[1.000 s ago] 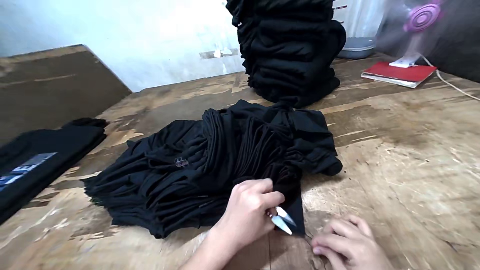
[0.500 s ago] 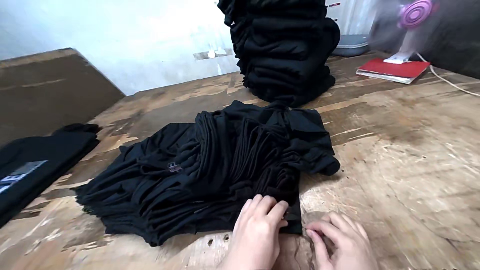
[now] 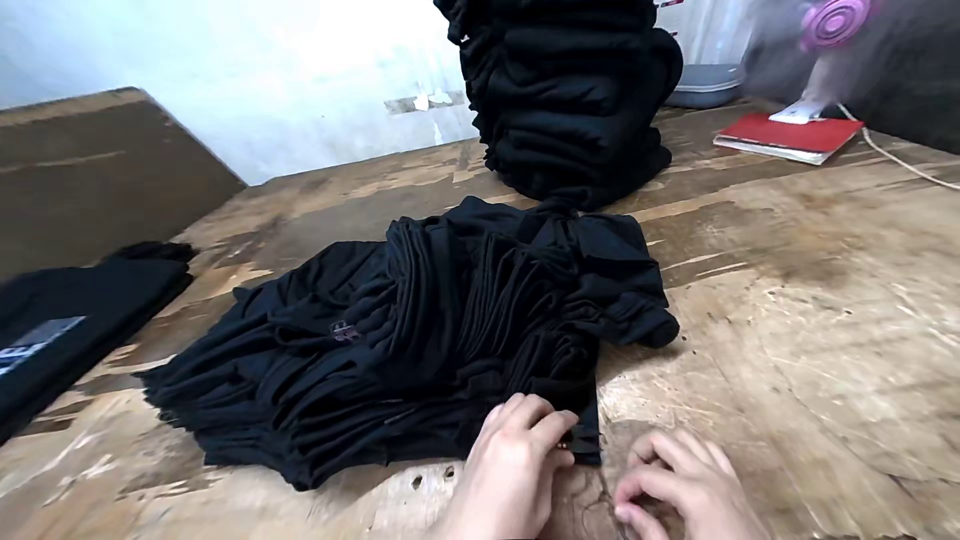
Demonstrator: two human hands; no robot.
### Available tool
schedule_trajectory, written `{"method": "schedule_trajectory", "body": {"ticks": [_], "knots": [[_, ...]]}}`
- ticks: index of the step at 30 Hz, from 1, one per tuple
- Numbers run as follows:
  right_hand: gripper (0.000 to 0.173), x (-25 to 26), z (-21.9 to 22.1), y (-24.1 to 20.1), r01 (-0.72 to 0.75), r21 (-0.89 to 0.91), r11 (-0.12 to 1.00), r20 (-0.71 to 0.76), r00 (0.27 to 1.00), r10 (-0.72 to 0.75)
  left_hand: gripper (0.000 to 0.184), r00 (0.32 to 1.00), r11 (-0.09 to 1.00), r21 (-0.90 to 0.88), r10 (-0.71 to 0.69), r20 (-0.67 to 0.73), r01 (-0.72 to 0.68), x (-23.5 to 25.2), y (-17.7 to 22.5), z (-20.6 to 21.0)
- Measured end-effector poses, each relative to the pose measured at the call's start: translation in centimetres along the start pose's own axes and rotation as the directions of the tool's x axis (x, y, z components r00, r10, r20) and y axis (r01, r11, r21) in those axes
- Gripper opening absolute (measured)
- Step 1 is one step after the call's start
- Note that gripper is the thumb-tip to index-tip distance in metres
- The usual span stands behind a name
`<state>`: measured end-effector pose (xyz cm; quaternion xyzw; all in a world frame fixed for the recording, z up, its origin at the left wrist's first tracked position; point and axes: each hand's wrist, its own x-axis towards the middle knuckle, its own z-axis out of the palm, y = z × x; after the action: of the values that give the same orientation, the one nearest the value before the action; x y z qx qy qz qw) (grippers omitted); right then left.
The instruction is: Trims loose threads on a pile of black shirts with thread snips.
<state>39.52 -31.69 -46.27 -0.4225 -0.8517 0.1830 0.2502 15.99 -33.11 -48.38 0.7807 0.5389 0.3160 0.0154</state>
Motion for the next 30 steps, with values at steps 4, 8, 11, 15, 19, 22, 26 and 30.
{"method": "schedule_trajectory", "body": {"ticks": [4,8,11,15,19,22,26,30], "knots": [[0.073,0.6,0.3,-1.2,-0.094,-0.064,0.993,-0.017,0.995,0.093,0.024,0.996,0.985,-0.146,-0.084,0.037,0.089,-0.4,-1.4,-0.5],[0.041,3.1,4.7,-3.1,-0.088,0.087,0.992,-0.323,0.94,0.112,0.023,0.989,0.933,-0.328,-0.146,0.026,0.146,0.1,-1.7,-1.2],[0.018,5.6,6.5,-3.3,-0.003,0.473,0.881,-0.414,0.882,0.226,0.015,0.947,0.871,-0.375,-0.316,0.066,0.317,1.2,-1.4,-1.8],[0.02,6.7,6.4,-3.1,-0.039,0.567,0.823,-0.297,0.922,0.248,0.019,0.849,0.766,-0.37,-0.493,0.19,0.527,3.2,-0.7,-2.7],[0.018,4.3,6.0,-2.5,0.046,0.147,0.988,-0.418,0.908,0.02,0.02,0.82,0.719,-0.394,-0.509,0.262,0.572,3.8,-1.0,-3.1],[0.014,2.1,4.3,-2.0,0.031,0.007,0.999,-0.522,0.853,-0.023,0.026,0.886,0.759,-0.457,-0.406,0.224,0.463,2.3,-1.0,-3.0],[0.011,-0.1,3.4,-2.1,-0.033,0.139,0.99,-0.425,0.901,0.089,0.03,0.974,0.976,-0.208,-0.104,-0.202,0.061,-0.7,-0.3,-1.7],[0.01,-0.7,3.7,-2.4,0.025,0.221,0.975,-0.442,0.894,0.078,0.02,0.908,0.965,0.167,0.247,-0.339,-0.2,-1.2,-0.3,-0.7]]}}
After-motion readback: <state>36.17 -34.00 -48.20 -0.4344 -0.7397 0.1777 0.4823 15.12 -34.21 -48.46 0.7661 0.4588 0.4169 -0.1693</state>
